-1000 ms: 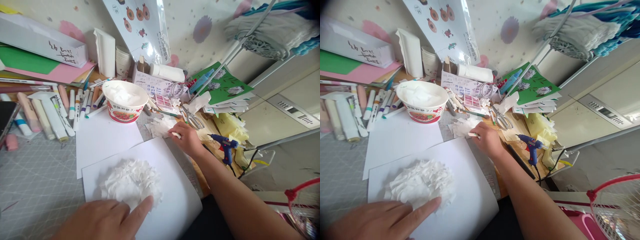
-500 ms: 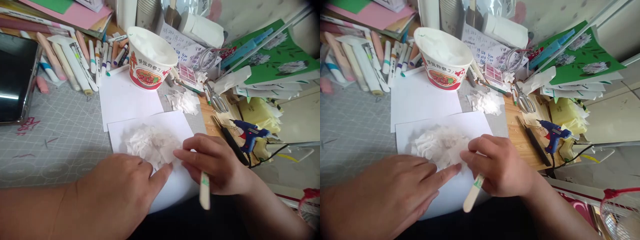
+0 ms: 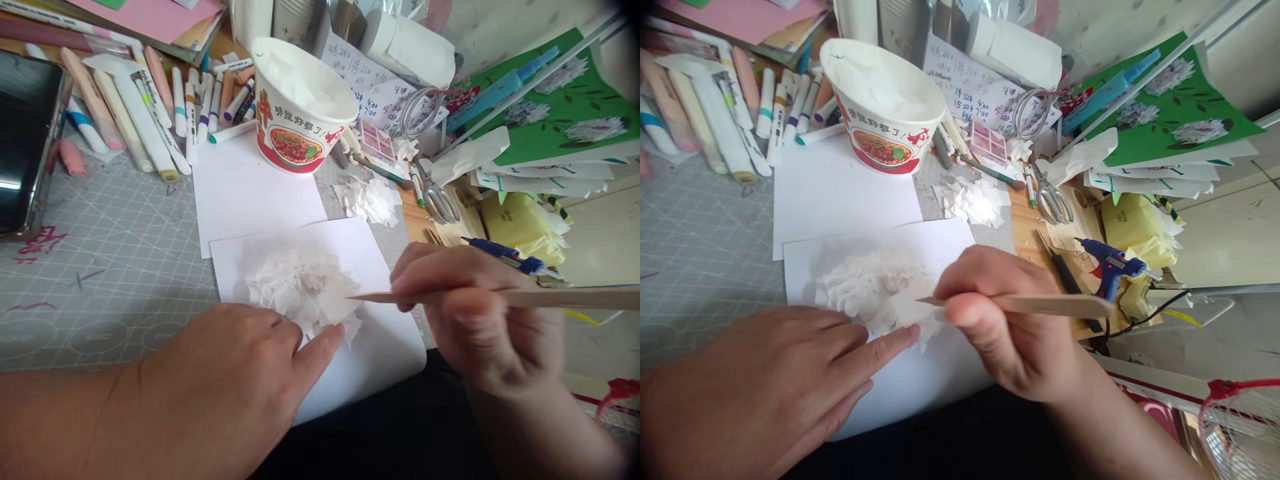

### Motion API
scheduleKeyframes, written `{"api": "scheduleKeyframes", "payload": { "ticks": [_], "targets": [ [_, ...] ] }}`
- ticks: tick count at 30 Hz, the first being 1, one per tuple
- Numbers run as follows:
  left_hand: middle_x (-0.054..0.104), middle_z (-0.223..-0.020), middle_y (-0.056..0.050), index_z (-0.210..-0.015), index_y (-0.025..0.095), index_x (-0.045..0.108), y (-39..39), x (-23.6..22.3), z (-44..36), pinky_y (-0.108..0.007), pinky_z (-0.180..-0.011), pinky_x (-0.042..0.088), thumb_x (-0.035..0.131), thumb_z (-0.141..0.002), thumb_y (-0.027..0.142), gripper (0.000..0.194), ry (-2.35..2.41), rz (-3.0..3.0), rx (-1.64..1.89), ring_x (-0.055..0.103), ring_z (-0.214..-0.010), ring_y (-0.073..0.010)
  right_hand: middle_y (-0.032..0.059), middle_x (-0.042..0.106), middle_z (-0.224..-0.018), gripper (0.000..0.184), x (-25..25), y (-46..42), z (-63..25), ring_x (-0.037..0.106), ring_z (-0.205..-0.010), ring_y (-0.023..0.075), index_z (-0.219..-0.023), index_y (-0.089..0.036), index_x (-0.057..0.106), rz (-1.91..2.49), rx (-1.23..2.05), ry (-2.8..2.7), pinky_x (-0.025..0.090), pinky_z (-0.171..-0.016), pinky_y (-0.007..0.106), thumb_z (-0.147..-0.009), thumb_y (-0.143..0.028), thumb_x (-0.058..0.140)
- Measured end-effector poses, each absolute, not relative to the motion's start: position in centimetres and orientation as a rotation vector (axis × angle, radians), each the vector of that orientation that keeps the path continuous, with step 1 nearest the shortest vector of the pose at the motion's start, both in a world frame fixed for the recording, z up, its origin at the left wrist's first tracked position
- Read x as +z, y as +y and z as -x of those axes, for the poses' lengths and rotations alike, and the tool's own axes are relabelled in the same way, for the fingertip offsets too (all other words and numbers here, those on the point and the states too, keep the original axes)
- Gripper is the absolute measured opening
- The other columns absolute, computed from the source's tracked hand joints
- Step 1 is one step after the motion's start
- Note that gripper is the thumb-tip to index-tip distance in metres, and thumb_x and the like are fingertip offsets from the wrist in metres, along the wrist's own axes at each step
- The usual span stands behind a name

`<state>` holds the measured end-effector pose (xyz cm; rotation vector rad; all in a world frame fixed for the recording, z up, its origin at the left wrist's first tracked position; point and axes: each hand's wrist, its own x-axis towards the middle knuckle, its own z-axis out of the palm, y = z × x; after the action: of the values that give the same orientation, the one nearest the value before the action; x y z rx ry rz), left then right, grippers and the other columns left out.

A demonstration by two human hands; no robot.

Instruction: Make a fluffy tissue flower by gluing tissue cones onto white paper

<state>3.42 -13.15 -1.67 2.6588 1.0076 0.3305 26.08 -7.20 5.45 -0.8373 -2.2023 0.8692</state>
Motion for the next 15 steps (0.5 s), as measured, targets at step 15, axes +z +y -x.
{"api": "scheduleKeyframes", "payload": {
  "ticks": [15],
  "targets": [
    [0.062, -0.07, 0.0, -0.123, 0.02, 0.053, -12.8, -1.3, -3.3, -0.034, -0.049, 0.041, 0.049, -0.074, 0.008, 0.051, 0.931, -2.746, 0.332, 0.058, -0.053, -0.023, -0.0029, 0.05, -0.058, 0.042, 2.8, -5.2, -23.7, 0.048, -0.051, 0.0058, -0.068, -0.015, 0.055, 0.927, 0.842, -2.372, 0.038, -0.048, 0.019, -0.102, -0.036, 0.043]
  ]
}}
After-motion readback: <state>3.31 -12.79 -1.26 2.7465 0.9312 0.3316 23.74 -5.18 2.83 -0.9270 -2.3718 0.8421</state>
